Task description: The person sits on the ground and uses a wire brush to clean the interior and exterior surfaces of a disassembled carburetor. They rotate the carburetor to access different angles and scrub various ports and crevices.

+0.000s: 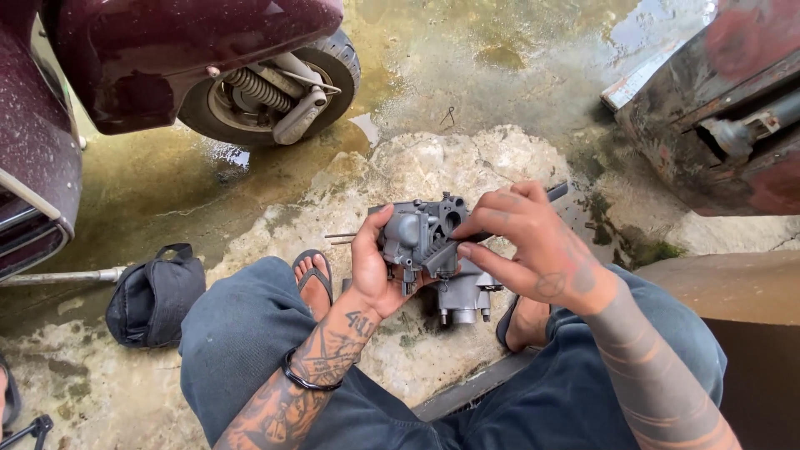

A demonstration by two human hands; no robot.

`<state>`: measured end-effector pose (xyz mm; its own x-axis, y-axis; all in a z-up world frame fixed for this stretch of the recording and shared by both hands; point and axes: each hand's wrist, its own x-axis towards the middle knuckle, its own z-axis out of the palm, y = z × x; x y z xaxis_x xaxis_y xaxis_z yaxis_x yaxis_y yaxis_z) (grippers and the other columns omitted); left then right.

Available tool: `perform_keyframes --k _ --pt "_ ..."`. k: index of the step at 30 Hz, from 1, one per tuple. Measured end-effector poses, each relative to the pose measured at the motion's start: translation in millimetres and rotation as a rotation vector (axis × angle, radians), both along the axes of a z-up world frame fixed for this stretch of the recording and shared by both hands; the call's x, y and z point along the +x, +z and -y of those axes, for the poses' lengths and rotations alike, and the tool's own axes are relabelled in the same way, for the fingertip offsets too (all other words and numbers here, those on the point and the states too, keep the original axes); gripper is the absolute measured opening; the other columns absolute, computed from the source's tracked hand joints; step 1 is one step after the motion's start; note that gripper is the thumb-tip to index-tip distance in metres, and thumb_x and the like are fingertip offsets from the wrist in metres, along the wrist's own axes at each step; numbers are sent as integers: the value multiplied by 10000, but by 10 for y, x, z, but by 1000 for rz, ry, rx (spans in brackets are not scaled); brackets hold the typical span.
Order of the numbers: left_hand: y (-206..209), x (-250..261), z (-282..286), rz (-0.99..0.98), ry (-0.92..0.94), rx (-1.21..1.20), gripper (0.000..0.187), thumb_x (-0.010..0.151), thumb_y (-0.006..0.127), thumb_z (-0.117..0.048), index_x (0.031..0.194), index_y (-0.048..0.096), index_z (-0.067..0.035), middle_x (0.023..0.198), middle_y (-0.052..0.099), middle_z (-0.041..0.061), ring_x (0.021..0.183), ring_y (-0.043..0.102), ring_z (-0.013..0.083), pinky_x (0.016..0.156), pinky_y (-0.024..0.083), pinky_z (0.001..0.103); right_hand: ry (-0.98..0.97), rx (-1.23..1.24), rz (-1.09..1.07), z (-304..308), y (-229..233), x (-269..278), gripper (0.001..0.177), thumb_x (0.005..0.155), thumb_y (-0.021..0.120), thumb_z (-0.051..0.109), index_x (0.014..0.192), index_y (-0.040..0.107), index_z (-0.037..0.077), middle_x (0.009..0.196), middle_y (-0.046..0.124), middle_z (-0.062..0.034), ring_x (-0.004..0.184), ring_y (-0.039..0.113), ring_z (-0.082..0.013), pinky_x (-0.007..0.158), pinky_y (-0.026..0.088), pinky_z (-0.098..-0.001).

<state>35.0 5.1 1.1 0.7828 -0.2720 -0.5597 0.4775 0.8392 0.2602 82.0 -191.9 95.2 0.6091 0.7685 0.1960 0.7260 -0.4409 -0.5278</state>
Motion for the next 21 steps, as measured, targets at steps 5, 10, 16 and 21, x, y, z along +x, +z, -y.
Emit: perform_keyframes --k 5,10,16,21 --pt "-82 14 30 -9 37 -39 580 886 563 -496 1130 702 12 1033 738 203 897 705 397 775 590 558 -160 -60 62 164 -60 171 193 981 650 325 998 732 150 910 672 12 844 596 -178 882 296 -371" --pt "34 33 41 -29 27 -3 611 904 523 -496 1190 691 17 1110 732 231 954 704 399 797 572 621 -83 -61 99 70 -15 47 246 974 617 389 1004 759 191 825 669 28 763 559 -140 851 323 -351" --pt "4 18 61 59 26 -148 598 912 525 -456 1160 667 69 1189 696 274 1144 658 416 1006 503 652 -197 -135 51 219 -22 200 240 991 625 369 1004 762 173 872 708 25 785 590 -149 893 317 -368" --pt "6 25 57 -36 46 -45 532 887 572 -462 1101 696 9 1033 732 208 918 693 376 813 580 597 -133 -37 26 147 22 55 277 982 596 393 990 749 162 818 669 22 800 540 -147 857 311 -336"
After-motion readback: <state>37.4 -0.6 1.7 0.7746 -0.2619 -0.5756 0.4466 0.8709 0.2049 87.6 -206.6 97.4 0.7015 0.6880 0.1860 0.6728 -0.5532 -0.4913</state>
